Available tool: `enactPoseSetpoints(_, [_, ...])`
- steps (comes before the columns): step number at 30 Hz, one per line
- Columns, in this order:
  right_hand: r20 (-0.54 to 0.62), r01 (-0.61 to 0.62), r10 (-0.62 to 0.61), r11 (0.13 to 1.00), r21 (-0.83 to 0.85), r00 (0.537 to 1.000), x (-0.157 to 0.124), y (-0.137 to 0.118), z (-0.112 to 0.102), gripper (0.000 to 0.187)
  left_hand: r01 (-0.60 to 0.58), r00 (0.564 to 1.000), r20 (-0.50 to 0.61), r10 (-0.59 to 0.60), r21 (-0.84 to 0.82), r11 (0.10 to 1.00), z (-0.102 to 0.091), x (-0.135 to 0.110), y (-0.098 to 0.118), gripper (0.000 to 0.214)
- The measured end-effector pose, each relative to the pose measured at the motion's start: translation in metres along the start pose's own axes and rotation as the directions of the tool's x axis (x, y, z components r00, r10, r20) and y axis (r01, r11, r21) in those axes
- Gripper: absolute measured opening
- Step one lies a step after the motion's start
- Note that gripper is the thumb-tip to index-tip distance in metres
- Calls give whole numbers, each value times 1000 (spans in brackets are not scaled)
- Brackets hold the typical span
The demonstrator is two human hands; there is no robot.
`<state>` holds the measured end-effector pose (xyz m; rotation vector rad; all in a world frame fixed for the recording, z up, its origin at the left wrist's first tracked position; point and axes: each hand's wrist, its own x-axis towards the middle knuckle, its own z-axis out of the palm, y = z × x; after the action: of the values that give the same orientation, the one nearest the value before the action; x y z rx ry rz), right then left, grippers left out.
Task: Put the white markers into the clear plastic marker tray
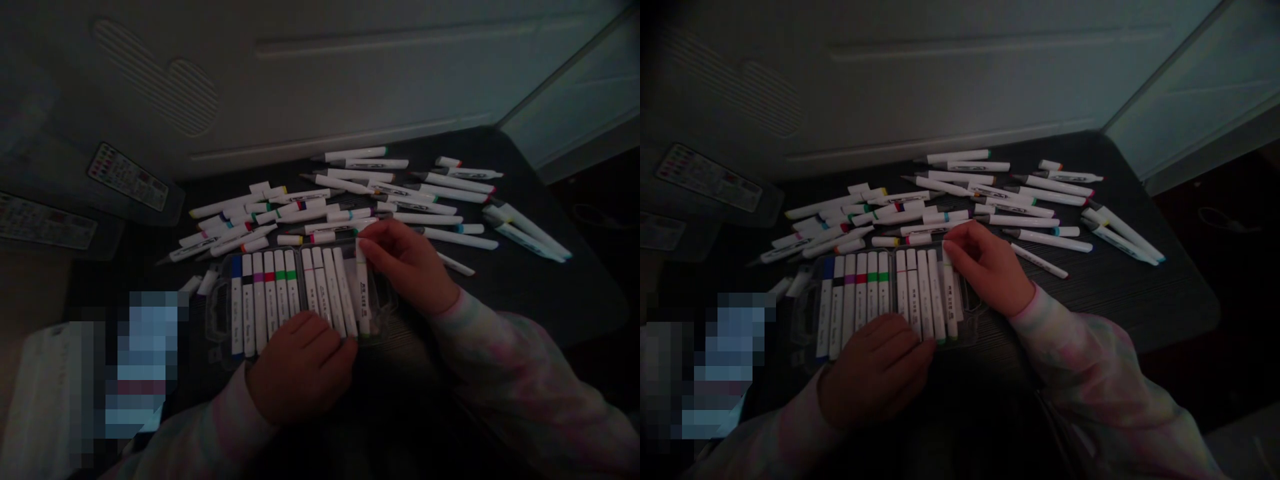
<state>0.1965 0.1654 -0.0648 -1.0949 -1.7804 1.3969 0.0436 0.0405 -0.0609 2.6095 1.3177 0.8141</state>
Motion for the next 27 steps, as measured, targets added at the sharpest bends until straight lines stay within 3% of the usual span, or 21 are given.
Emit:
enactPoseSetpoints(6, [14, 62, -60, 948, -311, 998, -1, -2, 0, 13, 24, 987, 156, -30, 45, 999, 6, 1, -1, 25])
enactPoseSetpoints(10, [47, 133, -126, 887, -443, 991, 1, -4, -1, 15, 25, 983, 181, -38, 73, 997, 8, 0, -1, 26])
enactPoseSetpoints(16, [108, 245, -220, 847, -471, 969, 1, -6, -2, 16, 18, 975, 219, -35, 78, 997, 9, -2, -1, 28])
enactPoseSetpoints(27, [-27, 241, -284, 855, -460, 958, 0, -2, -8, 21, 22, 974, 223, -34, 56, 998, 9, -1, -2, 29])
